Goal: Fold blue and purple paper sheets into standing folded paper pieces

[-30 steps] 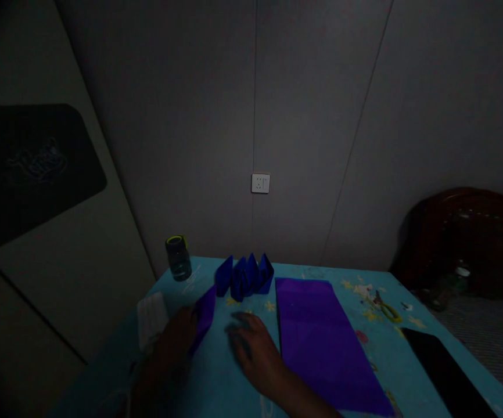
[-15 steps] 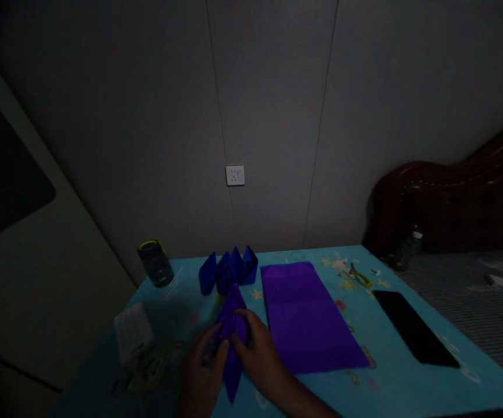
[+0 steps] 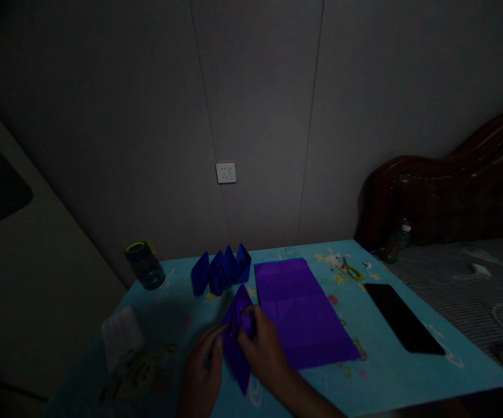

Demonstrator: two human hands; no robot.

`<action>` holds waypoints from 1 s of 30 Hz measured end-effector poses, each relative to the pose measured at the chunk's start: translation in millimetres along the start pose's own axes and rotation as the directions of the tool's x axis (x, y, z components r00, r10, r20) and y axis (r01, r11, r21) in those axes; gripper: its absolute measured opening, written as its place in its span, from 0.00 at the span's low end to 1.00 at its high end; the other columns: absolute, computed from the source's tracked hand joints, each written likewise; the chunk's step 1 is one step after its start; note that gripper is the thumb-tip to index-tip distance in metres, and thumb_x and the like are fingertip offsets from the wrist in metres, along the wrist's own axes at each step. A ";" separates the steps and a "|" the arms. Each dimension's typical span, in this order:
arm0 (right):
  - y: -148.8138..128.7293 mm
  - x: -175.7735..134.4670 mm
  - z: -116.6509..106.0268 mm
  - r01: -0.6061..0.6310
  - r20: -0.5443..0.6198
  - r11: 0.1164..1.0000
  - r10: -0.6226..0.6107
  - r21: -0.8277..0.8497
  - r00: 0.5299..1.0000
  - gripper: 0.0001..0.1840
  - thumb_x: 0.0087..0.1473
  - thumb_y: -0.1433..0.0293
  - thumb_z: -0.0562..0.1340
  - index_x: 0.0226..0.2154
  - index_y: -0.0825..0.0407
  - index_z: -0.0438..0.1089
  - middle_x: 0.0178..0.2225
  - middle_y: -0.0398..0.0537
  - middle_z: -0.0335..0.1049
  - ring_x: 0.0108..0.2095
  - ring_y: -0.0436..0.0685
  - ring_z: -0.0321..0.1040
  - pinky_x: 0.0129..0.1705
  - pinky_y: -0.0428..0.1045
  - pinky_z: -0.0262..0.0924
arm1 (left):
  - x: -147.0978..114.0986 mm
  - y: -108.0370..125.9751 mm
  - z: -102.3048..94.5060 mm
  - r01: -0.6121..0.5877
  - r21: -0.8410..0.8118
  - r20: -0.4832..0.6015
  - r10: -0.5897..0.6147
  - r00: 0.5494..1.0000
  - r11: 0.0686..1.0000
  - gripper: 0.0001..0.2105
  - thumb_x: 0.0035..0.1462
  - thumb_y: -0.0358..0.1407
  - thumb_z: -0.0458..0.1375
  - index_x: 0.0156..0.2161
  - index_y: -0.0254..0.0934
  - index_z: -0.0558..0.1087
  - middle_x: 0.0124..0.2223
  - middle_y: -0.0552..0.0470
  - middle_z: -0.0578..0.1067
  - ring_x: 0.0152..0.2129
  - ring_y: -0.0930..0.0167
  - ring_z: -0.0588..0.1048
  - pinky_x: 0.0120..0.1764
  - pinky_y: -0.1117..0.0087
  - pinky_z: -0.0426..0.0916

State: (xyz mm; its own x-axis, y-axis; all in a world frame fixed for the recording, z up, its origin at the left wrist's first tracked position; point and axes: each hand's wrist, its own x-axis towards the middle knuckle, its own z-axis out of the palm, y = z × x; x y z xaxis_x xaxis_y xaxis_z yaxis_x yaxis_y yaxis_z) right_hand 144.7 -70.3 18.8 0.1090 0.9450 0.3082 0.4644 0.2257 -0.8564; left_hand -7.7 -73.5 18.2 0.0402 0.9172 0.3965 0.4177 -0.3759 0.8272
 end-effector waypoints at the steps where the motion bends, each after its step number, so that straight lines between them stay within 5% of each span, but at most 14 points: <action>1: -0.9 -1.1 -1.2 0.023 -0.001 1.000 -0.023 -0.008 1.000 0.10 0.57 0.71 0.58 0.43 0.51 0.65 0.38 0.48 0.74 0.38 0.58 0.72 0.42 0.51 0.64 | 1.2 0.3 0.7 0.001 0.010 0.017 -0.002 1.000 1.000 0.16 0.64 0.40 0.49 0.44 0.38 0.78 0.44 0.43 0.81 0.43 0.63 0.80 0.46 0.62 0.75; 12: -5.4 -12.7 -7.3 0.260 0.070 0.929 -0.250 -0.264 0.966 0.11 0.59 0.74 0.56 0.45 0.50 0.65 0.38 0.50 0.73 0.37 0.59 0.72 0.41 0.53 0.66 | 10.6 1.0 7.5 0.079 0.440 0.124 -0.148 0.981 0.894 0.06 0.55 0.29 0.53 0.38 0.40 0.69 0.41 0.48 0.74 0.38 0.66 0.76 0.40 0.69 0.69; 20: -6.2 -17.1 -3.7 0.269 0.135 0.868 -0.234 -0.418 0.963 0.11 0.59 0.76 0.58 0.45 0.50 0.65 0.39 0.52 0.72 0.37 0.62 0.72 0.41 0.56 0.68 | 18.1 0.4 5.2 -0.009 0.602 0.235 -0.166 0.958 0.799 0.09 0.56 0.24 0.51 0.39 0.37 0.70 0.40 0.48 0.76 0.37 0.67 0.77 0.39 0.71 0.67; 30: -10.5 -16.3 -7.4 0.188 0.074 0.905 -0.172 -0.381 0.982 0.16 0.54 0.63 0.68 0.41 0.49 0.64 0.36 0.51 0.73 0.36 0.64 0.73 0.38 0.56 0.67 | 16.2 -7.2 9.1 -0.093 0.703 0.269 -0.143 0.952 0.705 0.23 0.52 0.21 0.55 0.53 0.37 0.71 0.55 0.43 0.76 0.48 0.63 0.77 0.47 0.68 0.69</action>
State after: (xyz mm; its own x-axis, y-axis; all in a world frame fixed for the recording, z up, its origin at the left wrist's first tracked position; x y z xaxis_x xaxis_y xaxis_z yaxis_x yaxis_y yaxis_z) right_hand 144.6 -89.8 25.8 -0.0383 0.9070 0.4195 0.7758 0.2916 -0.5596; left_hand -1.8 -54.8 15.0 0.2230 0.9629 0.1517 0.9291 -0.2570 0.2660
